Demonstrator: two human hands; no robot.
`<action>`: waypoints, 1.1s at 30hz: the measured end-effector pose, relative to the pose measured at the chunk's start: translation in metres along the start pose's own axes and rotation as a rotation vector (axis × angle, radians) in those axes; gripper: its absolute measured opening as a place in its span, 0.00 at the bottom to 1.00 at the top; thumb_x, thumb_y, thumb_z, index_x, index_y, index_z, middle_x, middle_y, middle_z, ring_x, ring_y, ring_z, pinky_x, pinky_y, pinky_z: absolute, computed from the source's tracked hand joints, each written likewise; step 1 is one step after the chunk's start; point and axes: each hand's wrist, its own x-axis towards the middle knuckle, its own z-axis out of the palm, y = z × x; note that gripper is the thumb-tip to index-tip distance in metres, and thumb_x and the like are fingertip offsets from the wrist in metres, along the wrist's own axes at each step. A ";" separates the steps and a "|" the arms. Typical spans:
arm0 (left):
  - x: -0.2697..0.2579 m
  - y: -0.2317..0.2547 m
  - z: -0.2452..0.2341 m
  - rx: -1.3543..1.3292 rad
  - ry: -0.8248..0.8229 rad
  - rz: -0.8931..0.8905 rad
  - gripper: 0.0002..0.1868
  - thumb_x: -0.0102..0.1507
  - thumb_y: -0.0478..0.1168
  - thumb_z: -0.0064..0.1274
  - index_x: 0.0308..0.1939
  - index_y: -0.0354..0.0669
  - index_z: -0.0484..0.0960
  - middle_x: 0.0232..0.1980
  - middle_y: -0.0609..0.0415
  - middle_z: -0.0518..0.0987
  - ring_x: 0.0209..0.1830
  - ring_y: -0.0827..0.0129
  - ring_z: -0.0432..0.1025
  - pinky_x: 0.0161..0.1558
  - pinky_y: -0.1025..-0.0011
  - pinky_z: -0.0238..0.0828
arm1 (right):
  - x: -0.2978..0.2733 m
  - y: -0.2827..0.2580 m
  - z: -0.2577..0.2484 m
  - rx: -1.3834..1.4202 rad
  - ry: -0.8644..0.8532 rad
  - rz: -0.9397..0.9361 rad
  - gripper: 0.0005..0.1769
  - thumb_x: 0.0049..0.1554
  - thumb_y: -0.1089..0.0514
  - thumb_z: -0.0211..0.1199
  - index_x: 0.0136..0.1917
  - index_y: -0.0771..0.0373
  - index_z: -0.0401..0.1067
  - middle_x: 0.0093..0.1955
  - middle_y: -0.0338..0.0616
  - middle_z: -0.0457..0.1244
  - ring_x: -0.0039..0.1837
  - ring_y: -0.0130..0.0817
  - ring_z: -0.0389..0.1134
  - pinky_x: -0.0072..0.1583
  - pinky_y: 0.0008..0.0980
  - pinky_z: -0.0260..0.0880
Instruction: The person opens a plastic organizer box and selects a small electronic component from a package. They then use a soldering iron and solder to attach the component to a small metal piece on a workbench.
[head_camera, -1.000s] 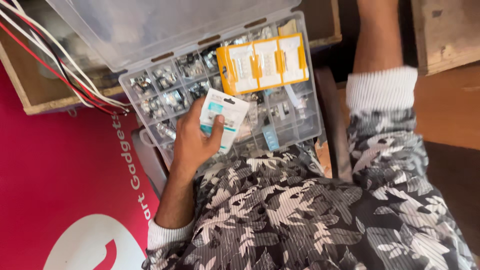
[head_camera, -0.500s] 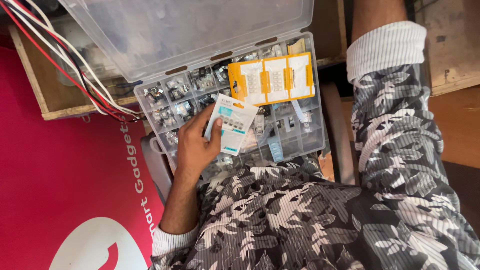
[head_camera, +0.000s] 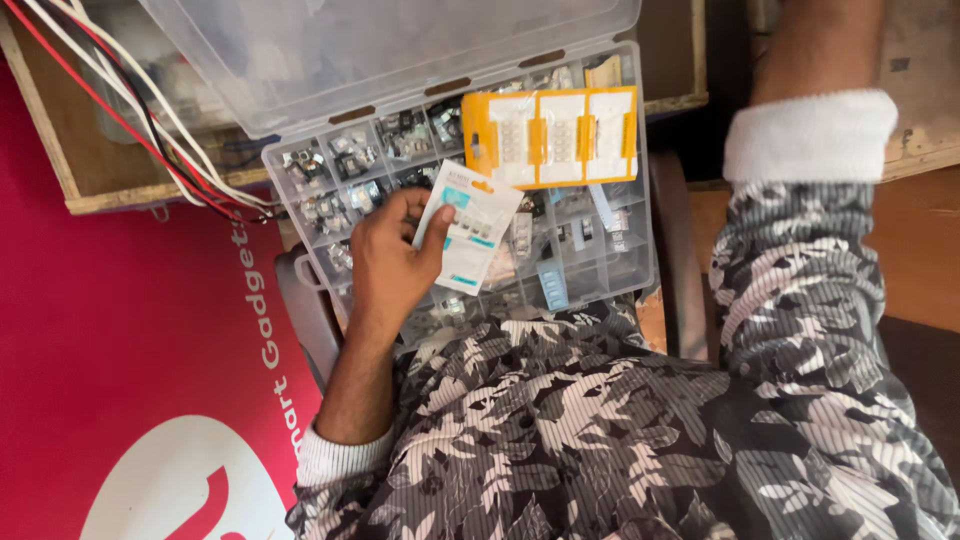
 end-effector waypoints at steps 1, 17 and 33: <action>0.001 -0.001 0.000 -0.008 0.009 0.005 0.11 0.66 0.39 0.62 0.46 0.34 0.81 0.36 0.48 0.86 0.30 0.70 0.82 0.30 0.73 0.75 | -0.006 -0.004 0.001 0.012 0.004 -0.002 0.07 0.65 0.63 0.63 0.56 0.68 0.75 0.52 0.53 0.71 0.51 0.37 0.75 0.52 0.29 0.75; 0.003 -0.010 0.002 -0.065 0.060 0.031 0.08 0.70 0.36 0.57 0.39 0.33 0.82 0.28 0.52 0.84 0.23 0.77 0.78 0.26 0.76 0.69 | -0.131 -0.129 0.041 0.554 -0.260 -0.371 0.11 0.59 0.67 0.65 0.56 0.69 0.76 0.55 0.56 0.71 0.57 0.43 0.76 0.58 0.35 0.76; 0.004 -0.016 0.006 0.011 0.112 0.105 0.08 0.69 0.40 0.59 0.41 0.38 0.86 0.24 0.52 0.80 0.19 0.74 0.74 0.23 0.72 0.64 | -0.129 -0.151 0.050 0.441 -0.244 -0.494 0.11 0.53 0.68 0.69 0.51 0.69 0.77 0.52 0.51 0.71 0.61 0.47 0.75 0.64 0.43 0.71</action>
